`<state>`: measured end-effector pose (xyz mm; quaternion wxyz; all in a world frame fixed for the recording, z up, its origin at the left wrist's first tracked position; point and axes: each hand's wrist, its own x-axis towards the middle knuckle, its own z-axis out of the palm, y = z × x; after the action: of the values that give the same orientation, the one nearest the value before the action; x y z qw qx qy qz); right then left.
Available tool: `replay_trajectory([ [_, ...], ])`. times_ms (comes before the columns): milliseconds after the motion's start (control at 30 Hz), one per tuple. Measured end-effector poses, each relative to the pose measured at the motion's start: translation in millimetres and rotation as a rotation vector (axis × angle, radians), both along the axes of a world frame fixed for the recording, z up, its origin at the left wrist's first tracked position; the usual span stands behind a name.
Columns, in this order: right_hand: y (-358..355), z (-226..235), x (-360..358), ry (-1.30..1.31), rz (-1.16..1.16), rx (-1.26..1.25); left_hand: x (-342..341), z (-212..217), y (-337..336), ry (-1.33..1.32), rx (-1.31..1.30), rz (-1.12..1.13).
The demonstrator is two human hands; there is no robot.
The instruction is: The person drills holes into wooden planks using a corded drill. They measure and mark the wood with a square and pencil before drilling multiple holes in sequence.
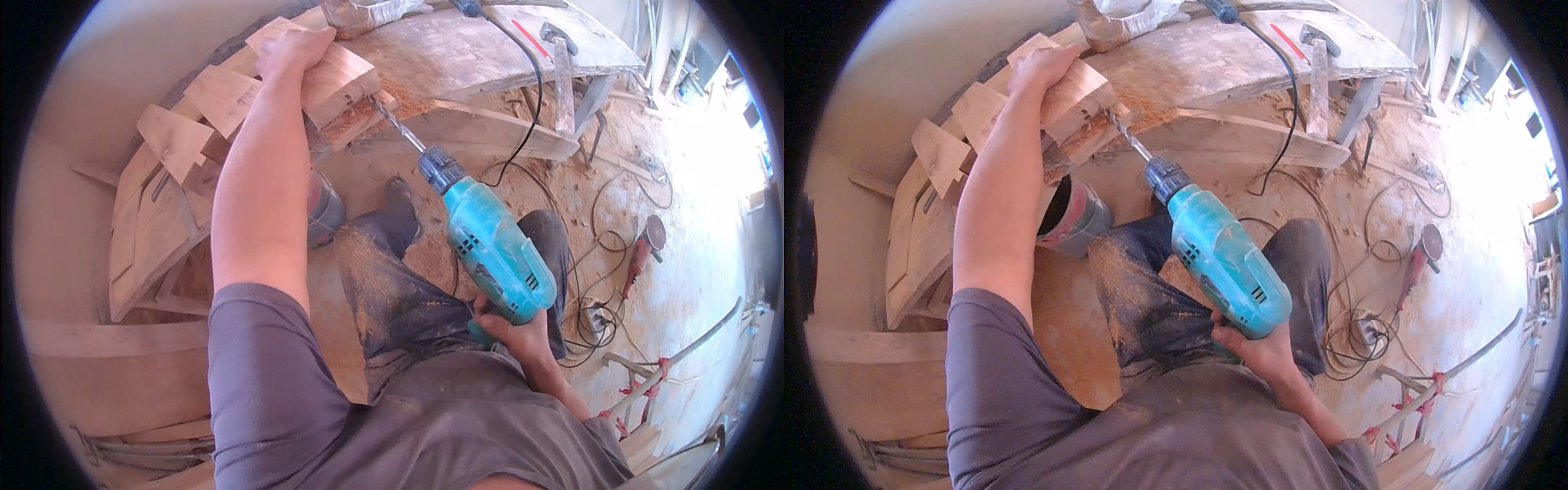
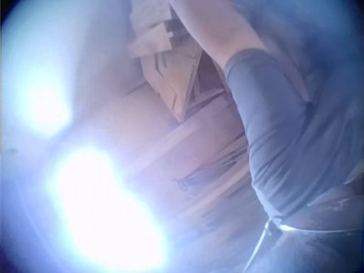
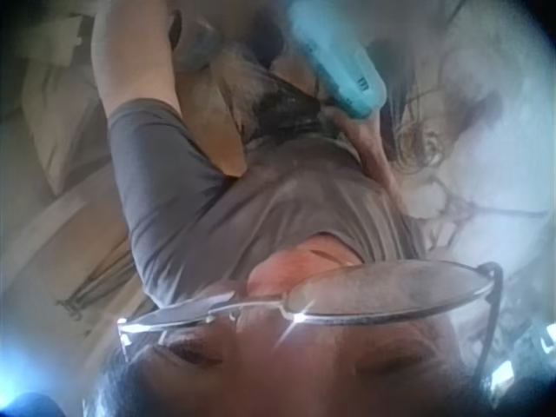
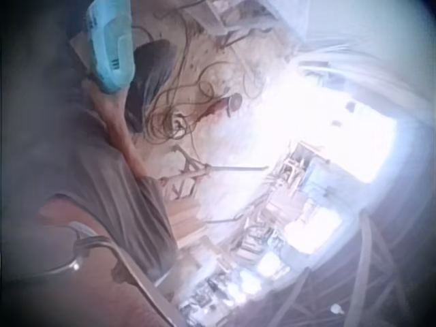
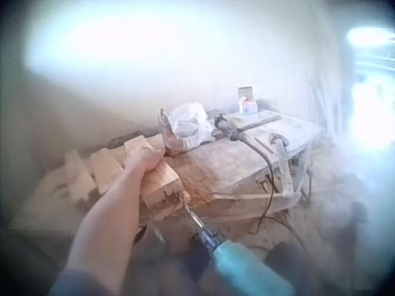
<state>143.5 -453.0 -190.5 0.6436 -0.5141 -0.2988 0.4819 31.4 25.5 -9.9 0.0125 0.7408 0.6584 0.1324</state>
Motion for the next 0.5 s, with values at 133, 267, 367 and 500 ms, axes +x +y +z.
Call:
replay_trajectory([
  [133,-0.2,-12.7,1.3,0.117,0.099,-0.025,-0.6,-14.7,16.7,-0.003,0.027,-0.007],
  [267,6.7,-3.9,-1.4,0.197,0.158,-0.030,-11.7,-7.0,23.2,0.089,0.015,-0.056],
  [367,8.2,-3.9,-6.1,0.170,0.080,-0.039,-10.6,-9.3,25.2,0.086,0.031,-0.069],
  [500,-0.1,-3.9,-9.4,-0.172,0.069,-0.111,-3.5,-2.4,0.7,0.006,0.036,0.009],
])
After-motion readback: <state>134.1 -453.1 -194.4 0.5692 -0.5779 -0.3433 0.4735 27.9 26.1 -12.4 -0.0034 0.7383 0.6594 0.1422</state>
